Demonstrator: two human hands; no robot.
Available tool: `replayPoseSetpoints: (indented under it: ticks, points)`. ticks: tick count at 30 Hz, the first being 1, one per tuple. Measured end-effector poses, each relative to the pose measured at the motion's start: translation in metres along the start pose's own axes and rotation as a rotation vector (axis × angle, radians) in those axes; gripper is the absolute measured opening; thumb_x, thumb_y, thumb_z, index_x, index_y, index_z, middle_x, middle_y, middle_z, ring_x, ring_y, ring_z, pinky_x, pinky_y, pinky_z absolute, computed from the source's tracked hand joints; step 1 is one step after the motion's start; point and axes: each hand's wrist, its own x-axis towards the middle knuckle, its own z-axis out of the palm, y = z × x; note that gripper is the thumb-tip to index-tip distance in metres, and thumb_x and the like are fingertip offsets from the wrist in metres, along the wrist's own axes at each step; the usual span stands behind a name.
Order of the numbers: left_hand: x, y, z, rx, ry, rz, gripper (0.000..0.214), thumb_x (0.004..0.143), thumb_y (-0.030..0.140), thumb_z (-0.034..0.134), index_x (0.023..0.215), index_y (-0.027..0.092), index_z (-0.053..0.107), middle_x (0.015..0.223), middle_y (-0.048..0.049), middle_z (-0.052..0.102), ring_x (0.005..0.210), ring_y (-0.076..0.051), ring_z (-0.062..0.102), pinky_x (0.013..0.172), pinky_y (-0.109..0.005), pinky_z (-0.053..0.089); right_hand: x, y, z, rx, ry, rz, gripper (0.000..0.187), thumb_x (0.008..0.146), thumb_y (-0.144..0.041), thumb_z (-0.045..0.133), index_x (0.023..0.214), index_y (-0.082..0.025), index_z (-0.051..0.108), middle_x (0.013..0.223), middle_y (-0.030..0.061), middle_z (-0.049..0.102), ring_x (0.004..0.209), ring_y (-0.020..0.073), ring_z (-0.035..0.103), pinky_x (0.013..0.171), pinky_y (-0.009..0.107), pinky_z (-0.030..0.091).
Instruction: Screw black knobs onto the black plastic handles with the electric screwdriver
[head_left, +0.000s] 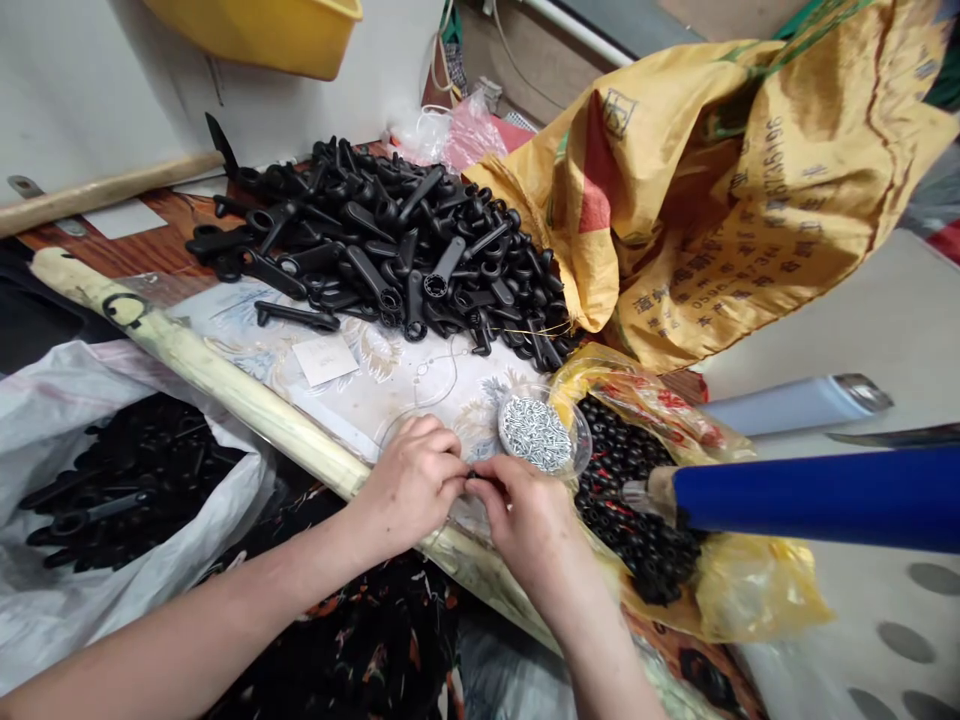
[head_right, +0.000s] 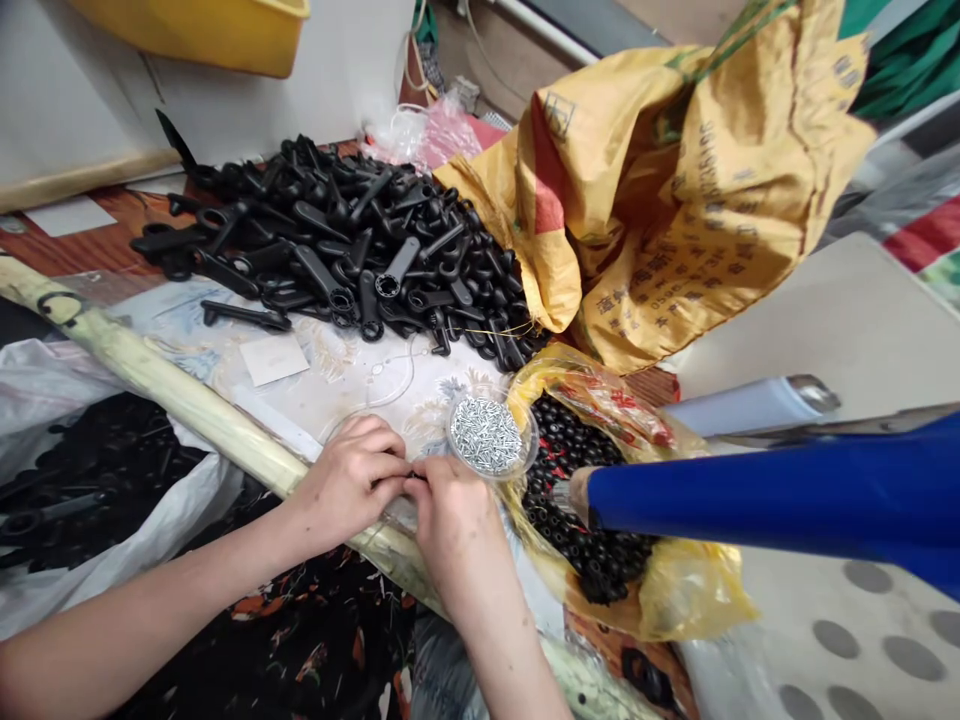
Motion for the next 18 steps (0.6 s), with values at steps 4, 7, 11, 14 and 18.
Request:
replayPoseSetpoints:
  ticks: [4,7,11,14,18]
  points:
    - [0.000,0.000,0.000,0.007,-0.005,0.017,0.019,0.090,0.013,0.066,0.074,0.019,0.074,0.079,-0.0025,0.064,0.086,-0.020,0.050,0.081,-0.039,0.041,-0.009,0.006,0.010,0.208,0.142,0.065,0.014,0.089,-0.023,0.058,0.087,-0.021,0.072,0.081,0.0035,0.075,0.067,0.0178,0.069,0.065,0.027,0.055]
    - [0.000,0.000,0.000,0.015,-0.016,0.020,0.017,0.091,0.016,0.066,0.077,0.020,0.075,0.080,-0.0028,0.064,0.088,-0.021,0.051,0.082,-0.039,0.041,-0.013,0.010,0.013,0.345,0.207,0.149,0.015,0.086,-0.030,0.063,0.088,-0.022,0.075,0.083,0.0052,0.077,0.067,0.0193,0.071,0.067,0.029,0.059]
    - [0.001,0.000,-0.001,0.016,-0.032,0.009,0.008,0.089,0.021,0.072,0.082,0.022,0.076,0.081,-0.0023,0.064,0.089,-0.021,0.051,0.083,-0.040,0.041,-0.017,0.016,0.012,0.599,0.268,0.340,0.022,0.080,-0.038,0.070,0.091,-0.020,0.077,0.077,0.0055,0.076,0.055,0.0181,0.068,0.055,0.029,0.059]
    - [0.001,0.000,-0.002,0.016,-0.037,0.010,0.008,0.087,0.020,0.073,0.080,0.021,0.075,0.081,-0.0018,0.063,0.089,-0.021,0.051,0.083,-0.040,0.040,-0.018,0.019,0.014,0.588,0.263,0.346,0.022,0.080,-0.037,0.071,0.091,-0.020,0.077,0.081,0.0064,0.076,0.059,0.0187,0.069,0.057,0.029,0.060]
    - [0.001,0.001,-0.003,0.005,-0.036,0.012,0.013,0.090,0.017,0.069,0.078,0.019,0.074,0.081,-0.0016,0.064,0.089,-0.020,0.050,0.084,-0.039,0.040,-0.015,0.017,0.015,0.400,0.185,0.151,0.017,0.086,-0.030,0.063,0.092,-0.022,0.077,0.090,0.0062,0.077,0.077,0.0208,0.072,0.073,0.032,0.060]
